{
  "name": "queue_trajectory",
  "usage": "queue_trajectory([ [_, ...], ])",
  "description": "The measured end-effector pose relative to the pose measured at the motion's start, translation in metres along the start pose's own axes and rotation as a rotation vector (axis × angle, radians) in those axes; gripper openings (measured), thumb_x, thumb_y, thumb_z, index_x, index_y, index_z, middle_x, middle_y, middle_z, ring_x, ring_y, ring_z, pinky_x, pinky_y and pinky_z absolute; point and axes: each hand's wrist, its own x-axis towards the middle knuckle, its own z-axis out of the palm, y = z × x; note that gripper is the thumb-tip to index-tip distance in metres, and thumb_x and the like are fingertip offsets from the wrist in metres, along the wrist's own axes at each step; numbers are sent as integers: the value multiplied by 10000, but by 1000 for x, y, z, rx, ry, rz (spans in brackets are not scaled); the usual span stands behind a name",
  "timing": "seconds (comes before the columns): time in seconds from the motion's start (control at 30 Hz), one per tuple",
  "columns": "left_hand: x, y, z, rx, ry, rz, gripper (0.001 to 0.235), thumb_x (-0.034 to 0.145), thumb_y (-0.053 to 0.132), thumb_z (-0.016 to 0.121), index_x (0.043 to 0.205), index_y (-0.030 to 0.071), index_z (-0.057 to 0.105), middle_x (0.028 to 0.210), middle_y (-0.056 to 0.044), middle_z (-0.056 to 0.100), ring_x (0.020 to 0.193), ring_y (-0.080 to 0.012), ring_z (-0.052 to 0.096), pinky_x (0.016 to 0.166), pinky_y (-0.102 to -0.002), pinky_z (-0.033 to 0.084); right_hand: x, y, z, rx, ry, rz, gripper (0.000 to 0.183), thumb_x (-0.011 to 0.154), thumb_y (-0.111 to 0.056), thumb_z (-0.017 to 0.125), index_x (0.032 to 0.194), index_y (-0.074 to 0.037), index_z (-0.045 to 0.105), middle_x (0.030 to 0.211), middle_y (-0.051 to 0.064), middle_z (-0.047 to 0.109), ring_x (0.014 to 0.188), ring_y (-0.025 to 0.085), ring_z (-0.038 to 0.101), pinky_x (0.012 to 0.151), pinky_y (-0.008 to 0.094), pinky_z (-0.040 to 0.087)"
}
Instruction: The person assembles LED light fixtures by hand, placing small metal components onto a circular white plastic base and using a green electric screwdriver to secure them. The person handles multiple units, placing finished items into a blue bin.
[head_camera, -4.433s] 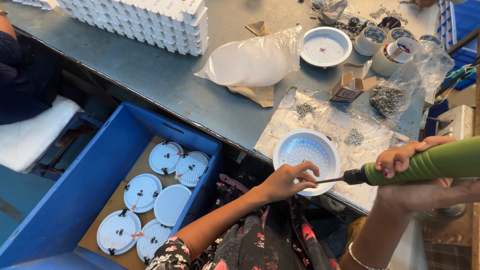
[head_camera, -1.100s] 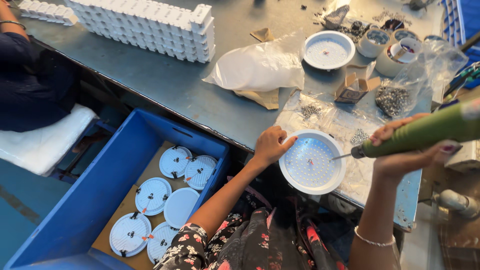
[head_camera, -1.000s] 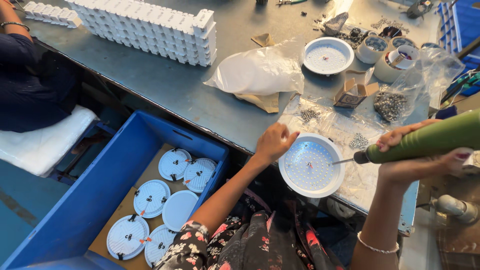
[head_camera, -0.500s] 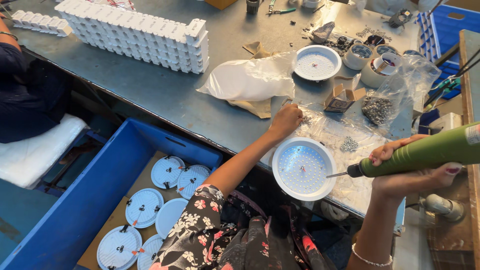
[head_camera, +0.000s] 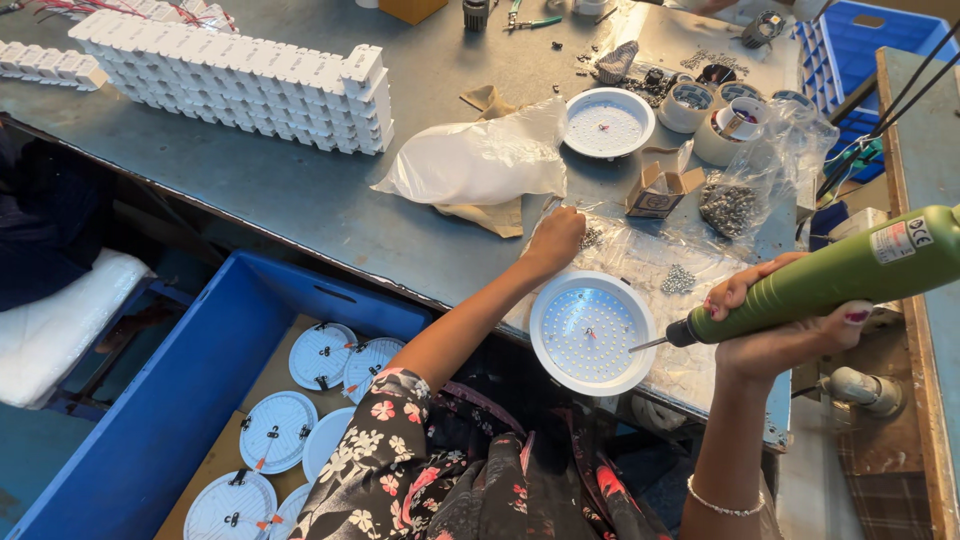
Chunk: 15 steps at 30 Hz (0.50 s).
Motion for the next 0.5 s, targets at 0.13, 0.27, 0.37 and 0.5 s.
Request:
queue_trajectory([
  [0.13, -4, 16, -27, -183, -54, -73, 70, 850, 35, 665, 855, 6, 729, 929, -188, 720, 893, -339, 702, 801, -447, 554, 3, -1, -4, 40, 0, -12, 836, 910, -844, 388, 1026, -20, 464, 778, 120, 459, 565, 232, 485, 481, 365, 416],
  [0.27, -18, 47, -51, -453, -146, -137, 106, 895, 80, 697, 973, 33, 751, 908, -131, 774, 798, -224, 757, 771, -343, 601, 2, -2, -10, 14, 54, -10, 835, 913, -823, 384, 1057, -4, 465, 810, 106, 445, 578, 242, 488, 490, 381, 418],
  [0.37, -54, 80, -66, -643, -214, -114, 148, 848, 76, 751, 990, 34, 751, 895, -96, 775, 778, -165, 733, 744, -313, 592, 2, -5, -13, 96, 65, 22, 843, 928, -804, 361, 1102, 13, 477, 842, 111, 458, 604, 248, 499, 507, 379, 418],
  [0.5, -112, 123, -86, -820, -336, -70, 180, 870, 94, 772, 1026, 33, 707, 893, -67, 785, 834, -151, 754, 761, -303, 591, 2, -10, -15, 179, 59, 53, 874, 916, -805, 339, 1135, 24, 505, 847, 123, 481, 616, 255, 515, 529, 374, 429],
])
